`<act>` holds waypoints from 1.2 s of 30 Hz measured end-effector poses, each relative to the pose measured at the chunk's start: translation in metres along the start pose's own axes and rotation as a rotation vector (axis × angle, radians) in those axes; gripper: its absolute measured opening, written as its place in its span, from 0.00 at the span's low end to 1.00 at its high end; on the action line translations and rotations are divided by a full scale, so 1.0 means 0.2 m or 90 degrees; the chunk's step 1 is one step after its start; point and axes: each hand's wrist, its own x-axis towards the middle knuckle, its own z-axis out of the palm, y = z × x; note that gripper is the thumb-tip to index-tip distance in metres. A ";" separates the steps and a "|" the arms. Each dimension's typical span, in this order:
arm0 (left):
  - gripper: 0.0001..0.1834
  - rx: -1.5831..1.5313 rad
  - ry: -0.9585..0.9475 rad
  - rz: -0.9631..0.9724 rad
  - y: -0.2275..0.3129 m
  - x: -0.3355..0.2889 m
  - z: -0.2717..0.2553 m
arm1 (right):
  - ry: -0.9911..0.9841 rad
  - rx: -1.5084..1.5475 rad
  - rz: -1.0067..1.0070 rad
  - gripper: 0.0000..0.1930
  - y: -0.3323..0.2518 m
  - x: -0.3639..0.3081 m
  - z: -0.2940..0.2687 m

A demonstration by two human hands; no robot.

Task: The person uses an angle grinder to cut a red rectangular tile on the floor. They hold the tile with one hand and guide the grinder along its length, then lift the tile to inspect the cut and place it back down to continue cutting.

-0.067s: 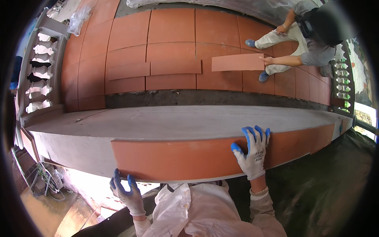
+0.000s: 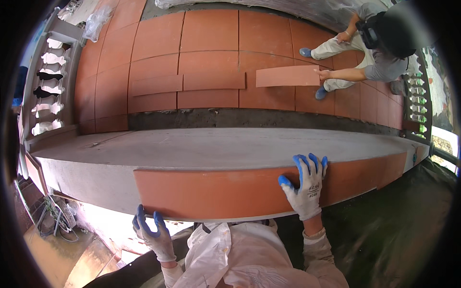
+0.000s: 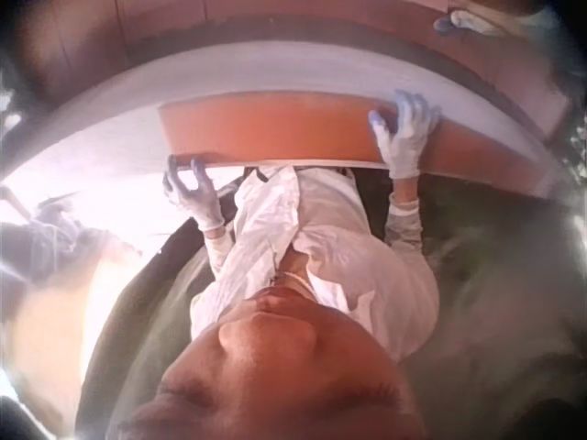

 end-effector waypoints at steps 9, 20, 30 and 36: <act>0.28 -0.110 0.033 -0.112 0.03 -0.03 0.06 | -0.043 0.005 -0.039 0.47 0.03 -0.03 -0.01; 0.23 -0.269 0.099 -0.181 -0.12 -0.10 0.14 | -0.187 -0.039 -0.176 0.70 0.06 0.04 -0.10; 0.26 -1.054 0.146 -0.454 -0.29 -0.33 0.15 | -0.177 0.043 -0.260 0.66 0.00 0.09 -0.05; 0.25 -1.315 0.009 -0.441 -0.19 -0.39 0.27 | -0.162 0.076 -0.270 0.61 0.00 0.12 -0.05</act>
